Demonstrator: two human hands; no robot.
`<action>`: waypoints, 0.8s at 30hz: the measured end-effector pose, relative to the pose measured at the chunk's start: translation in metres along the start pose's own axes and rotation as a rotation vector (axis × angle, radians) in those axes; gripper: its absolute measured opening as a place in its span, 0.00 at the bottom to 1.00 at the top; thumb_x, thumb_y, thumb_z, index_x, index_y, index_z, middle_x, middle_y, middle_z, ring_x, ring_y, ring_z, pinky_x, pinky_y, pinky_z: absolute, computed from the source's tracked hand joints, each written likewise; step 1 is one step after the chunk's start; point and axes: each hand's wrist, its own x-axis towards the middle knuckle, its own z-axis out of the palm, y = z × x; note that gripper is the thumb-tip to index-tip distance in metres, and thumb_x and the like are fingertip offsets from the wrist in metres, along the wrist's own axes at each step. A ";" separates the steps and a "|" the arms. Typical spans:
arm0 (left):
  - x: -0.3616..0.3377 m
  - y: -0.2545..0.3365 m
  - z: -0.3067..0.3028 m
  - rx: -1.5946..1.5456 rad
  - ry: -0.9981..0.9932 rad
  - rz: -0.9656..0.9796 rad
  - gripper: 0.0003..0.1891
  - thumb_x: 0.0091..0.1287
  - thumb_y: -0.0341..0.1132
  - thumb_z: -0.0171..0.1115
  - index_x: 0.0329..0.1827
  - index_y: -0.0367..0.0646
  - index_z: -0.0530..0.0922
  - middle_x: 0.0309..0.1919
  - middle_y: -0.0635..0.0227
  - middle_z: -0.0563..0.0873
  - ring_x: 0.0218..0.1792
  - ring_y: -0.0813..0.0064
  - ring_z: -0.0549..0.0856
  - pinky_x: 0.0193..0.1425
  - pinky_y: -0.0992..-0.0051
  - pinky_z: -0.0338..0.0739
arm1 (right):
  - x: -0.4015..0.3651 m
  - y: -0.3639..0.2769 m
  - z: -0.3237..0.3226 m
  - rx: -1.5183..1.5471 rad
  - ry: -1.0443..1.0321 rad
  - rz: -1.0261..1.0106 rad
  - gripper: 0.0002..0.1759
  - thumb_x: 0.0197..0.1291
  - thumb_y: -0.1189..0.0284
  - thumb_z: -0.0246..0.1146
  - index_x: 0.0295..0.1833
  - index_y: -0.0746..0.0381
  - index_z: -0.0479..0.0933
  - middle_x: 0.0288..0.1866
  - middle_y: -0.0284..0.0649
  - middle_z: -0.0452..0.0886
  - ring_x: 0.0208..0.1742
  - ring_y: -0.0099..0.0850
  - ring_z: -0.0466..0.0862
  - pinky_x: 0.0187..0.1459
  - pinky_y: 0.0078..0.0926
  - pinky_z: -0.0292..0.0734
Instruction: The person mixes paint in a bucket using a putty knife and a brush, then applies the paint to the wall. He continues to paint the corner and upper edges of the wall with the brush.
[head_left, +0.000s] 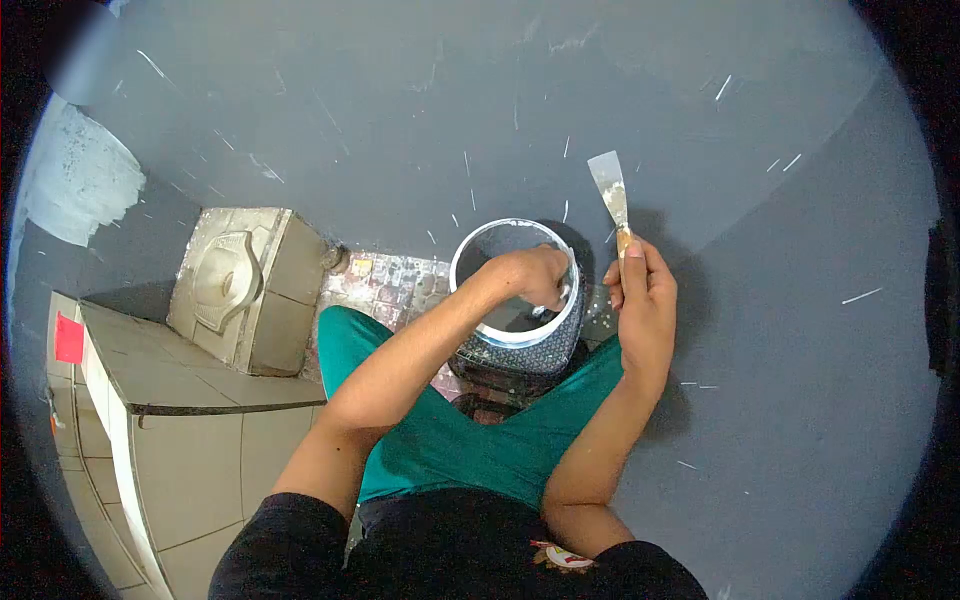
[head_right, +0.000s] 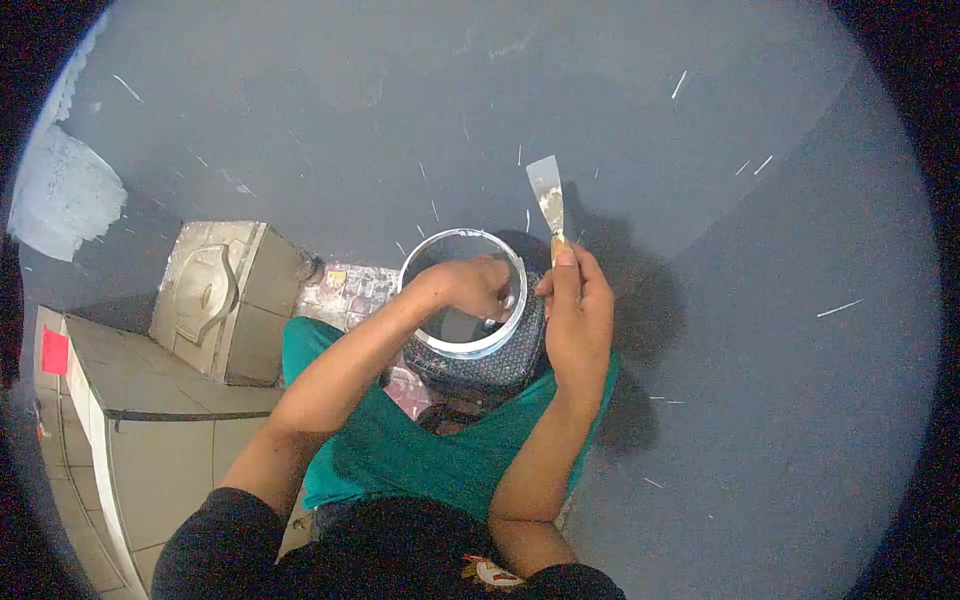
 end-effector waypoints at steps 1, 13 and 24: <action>-0.003 0.000 -0.003 -0.010 -0.028 0.021 0.17 0.59 0.41 0.72 0.38 0.31 0.86 0.34 0.43 0.88 0.40 0.49 0.89 0.44 0.57 0.82 | 0.000 -0.002 0.000 -0.016 -0.001 0.004 0.20 0.79 0.61 0.54 0.57 0.67 0.79 0.28 0.28 0.75 0.27 0.15 0.68 0.28 0.17 0.63; -0.119 0.002 0.000 -0.705 0.634 -0.174 0.17 0.74 0.41 0.61 0.35 0.33 0.84 0.22 0.63 0.86 0.25 0.75 0.82 0.30 0.68 0.75 | -0.005 0.020 0.060 0.271 -0.184 0.066 0.18 0.81 0.62 0.47 0.58 0.63 0.75 0.41 0.38 0.86 0.29 0.18 0.75 0.29 0.18 0.68; -0.288 0.001 0.037 -0.630 1.527 -0.434 0.09 0.73 0.33 0.62 0.41 0.35 0.83 0.23 0.68 0.85 0.26 0.82 0.80 0.29 0.75 0.72 | -0.094 -0.009 0.229 0.653 -0.725 0.340 0.19 0.80 0.65 0.50 0.66 0.65 0.71 0.39 0.34 0.77 0.34 0.20 0.75 0.35 0.19 0.69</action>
